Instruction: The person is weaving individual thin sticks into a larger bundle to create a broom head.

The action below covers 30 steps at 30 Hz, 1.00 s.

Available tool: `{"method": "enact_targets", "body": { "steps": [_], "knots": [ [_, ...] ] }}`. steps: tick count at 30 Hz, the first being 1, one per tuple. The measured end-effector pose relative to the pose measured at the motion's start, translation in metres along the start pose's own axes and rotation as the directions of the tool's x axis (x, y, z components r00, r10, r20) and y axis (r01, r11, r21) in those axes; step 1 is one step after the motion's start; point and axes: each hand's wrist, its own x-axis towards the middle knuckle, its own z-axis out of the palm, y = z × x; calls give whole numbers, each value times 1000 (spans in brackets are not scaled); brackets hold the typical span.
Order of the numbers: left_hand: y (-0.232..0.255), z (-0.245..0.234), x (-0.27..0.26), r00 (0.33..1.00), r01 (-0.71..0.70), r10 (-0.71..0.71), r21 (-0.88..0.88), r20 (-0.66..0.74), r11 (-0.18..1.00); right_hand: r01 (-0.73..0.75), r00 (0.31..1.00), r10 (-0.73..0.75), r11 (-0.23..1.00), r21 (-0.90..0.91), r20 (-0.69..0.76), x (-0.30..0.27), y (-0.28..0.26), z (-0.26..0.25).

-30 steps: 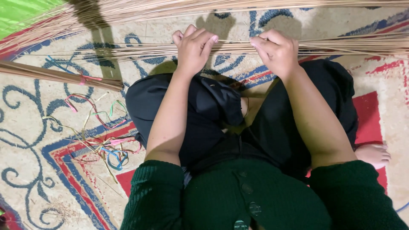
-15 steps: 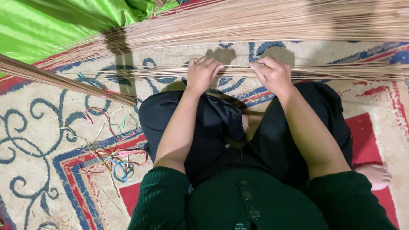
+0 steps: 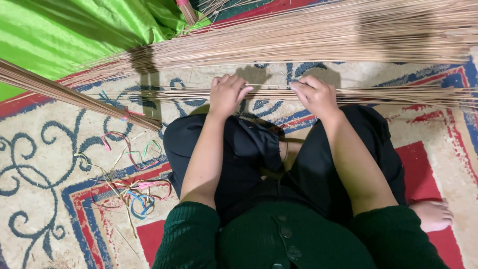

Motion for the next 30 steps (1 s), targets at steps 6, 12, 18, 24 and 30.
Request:
{"method": "enact_targets", "body": {
  "steps": [6, 12, 18, 24, 30],
  "knots": [
    [11, 31, -4, 999, -5, 1, -79, -44, 997, 67, 998, -68, 997, -35, -12, -1, -11, 8],
    [-20, -3, -7, 971, 166, -134, 157, -199, 973, 39, 999, -39, 999, -15, -17, 3, 10, -16],
    [28, 12, 0, 992, -96, 100, 52, -83, 994, 70, 997, -67, 995, 77, -35, 11, -27, -1],
    [-6, -1, -1, 993, -69, 78, 98, -86, 993, 32, 999, -32, 999, 0, -24, 17, -5, -22],
    [13, 8, -2, 988, -116, 118, 20, -102, 993, 35, 999, -33, 994, 105, -21, 3, -4, 4]
  ]
}}
